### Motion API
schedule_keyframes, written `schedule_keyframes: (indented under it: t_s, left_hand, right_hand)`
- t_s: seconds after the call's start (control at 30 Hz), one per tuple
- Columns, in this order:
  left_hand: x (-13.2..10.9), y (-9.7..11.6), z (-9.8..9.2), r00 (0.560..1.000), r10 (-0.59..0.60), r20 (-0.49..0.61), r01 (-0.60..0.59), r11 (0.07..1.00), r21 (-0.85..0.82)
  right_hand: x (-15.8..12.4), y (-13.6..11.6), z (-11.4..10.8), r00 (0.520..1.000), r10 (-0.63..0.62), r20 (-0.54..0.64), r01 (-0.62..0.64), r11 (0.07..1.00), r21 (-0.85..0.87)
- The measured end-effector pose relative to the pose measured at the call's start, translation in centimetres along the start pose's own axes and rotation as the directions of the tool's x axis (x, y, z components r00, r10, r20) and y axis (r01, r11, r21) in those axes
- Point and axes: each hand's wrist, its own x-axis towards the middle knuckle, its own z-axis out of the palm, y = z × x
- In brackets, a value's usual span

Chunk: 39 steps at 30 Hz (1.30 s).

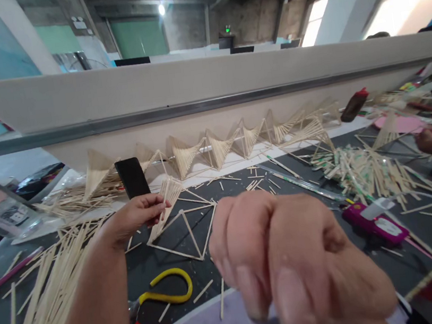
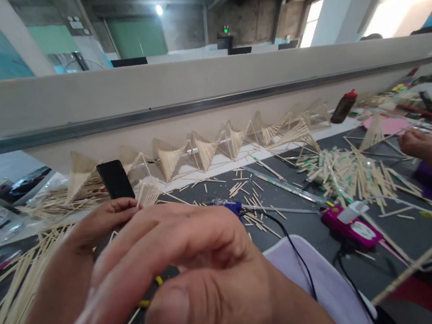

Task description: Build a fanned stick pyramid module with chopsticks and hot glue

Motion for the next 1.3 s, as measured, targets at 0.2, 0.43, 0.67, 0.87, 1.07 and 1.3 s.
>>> schedule_keyframes:
  t_s: [0.2,0.43,0.67,0.87,1.07,1.3]
  left_hand:
    - [0.4,-0.1,0.2,0.993,-0.054,0.108,0.038,0.989,0.143]
    - [0.6,-0.1,0.4,0.994,-0.069,0.079,0.054,0.983,0.176]
    - [1.2,-1.0,0.0,0.991,-0.054,0.123,0.033,0.985,0.167]
    - [1.5,-1.0,0.4,0.996,-0.057,0.064,0.041,0.974,0.225]
    - [1.3,-0.2,0.7,0.997,0.031,-0.071,0.003,0.902,0.432]
    - [1.6,-0.6,0.5,0.987,0.127,-0.095,-0.037,0.767,0.640]
  right_hand:
    - [1.4,10.3,-5.0,0.895,0.123,-0.429,-0.272,0.913,-0.305]
    - [1.4,24.0,-7.6,0.818,0.264,-0.511,-0.512,0.739,-0.439]
    - [1.2,24.5,-6.9,0.805,0.349,-0.480,-0.557,0.723,-0.409]
    - [0.9,24.0,-6.8,0.787,0.298,-0.540,-0.551,0.733,-0.399]
    - [0.4,24.1,-7.0,0.766,0.326,-0.554,-0.561,0.759,-0.329]
    - [0.5,24.0,-6.4,0.654,0.449,-0.609,-0.615,0.784,-0.082]
